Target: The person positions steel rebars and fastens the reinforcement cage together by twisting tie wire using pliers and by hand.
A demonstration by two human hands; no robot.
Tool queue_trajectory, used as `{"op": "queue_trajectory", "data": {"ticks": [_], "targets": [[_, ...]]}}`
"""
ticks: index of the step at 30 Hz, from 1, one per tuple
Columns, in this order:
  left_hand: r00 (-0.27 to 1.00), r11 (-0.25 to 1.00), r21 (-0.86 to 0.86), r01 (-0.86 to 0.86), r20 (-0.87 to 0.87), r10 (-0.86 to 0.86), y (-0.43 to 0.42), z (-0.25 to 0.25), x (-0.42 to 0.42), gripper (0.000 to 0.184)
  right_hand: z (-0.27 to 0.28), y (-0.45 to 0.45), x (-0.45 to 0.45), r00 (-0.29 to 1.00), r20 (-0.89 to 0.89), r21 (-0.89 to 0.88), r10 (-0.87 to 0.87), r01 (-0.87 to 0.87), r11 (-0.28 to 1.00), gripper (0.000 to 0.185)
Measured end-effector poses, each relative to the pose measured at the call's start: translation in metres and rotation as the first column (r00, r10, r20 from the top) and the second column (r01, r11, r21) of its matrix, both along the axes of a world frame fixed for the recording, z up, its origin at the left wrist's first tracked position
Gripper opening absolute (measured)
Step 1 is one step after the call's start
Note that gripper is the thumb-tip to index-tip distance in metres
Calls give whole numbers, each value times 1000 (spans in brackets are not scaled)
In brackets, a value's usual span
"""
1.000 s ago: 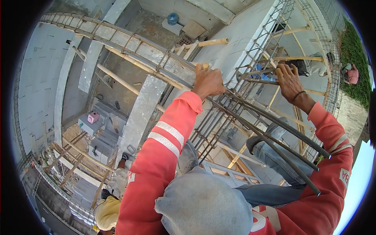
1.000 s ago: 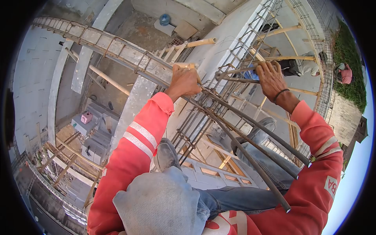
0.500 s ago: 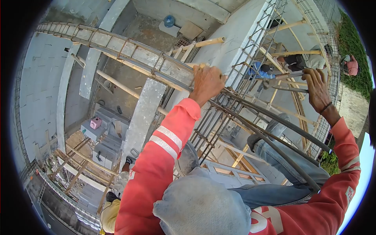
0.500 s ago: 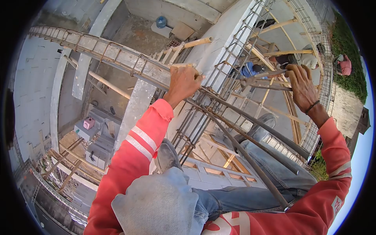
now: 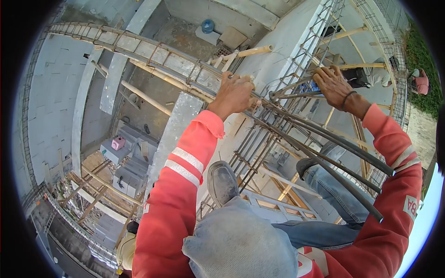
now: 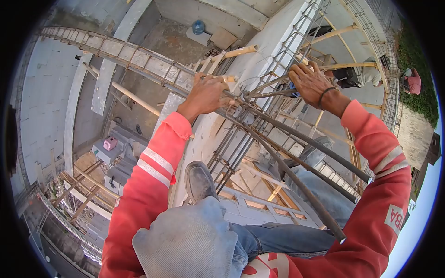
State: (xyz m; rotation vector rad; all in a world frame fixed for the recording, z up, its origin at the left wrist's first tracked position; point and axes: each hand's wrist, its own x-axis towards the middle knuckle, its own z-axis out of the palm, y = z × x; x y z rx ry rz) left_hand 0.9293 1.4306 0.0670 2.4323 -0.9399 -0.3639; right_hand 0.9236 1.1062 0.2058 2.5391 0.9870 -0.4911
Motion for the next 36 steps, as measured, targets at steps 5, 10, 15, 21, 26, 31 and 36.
{"op": "queue_trajectory", "data": {"ticks": [5,10,15,21,26,31,36], "targets": [[986,995,74,-65,-147,76,-12,12,2,42,-11,-4,21,995,-67,48,69,-66,997,26],[970,984,135,-113,-201,139,-22,19,6,42,-27,-10,43,982,-118,126,151,-136,983,25],[968,985,104,-137,-197,156,-22,11,2,44,-38,-10,61,955,-179,257,236,-186,948,26],[940,976,177,-127,-293,176,-28,20,8,43,-38,-1,70,963,-123,170,240,-217,961,24],[930,970,205,-132,-313,193,-30,24,9,43,-11,30,101,929,-195,20,316,-318,948,19],[947,972,157,-173,-244,208,-29,10,2,38,1,38,78,945,-292,-151,148,-198,968,17],[945,972,163,-172,-251,209,-30,13,7,37,27,63,81,934,-355,-57,50,-75,996,21]]}}
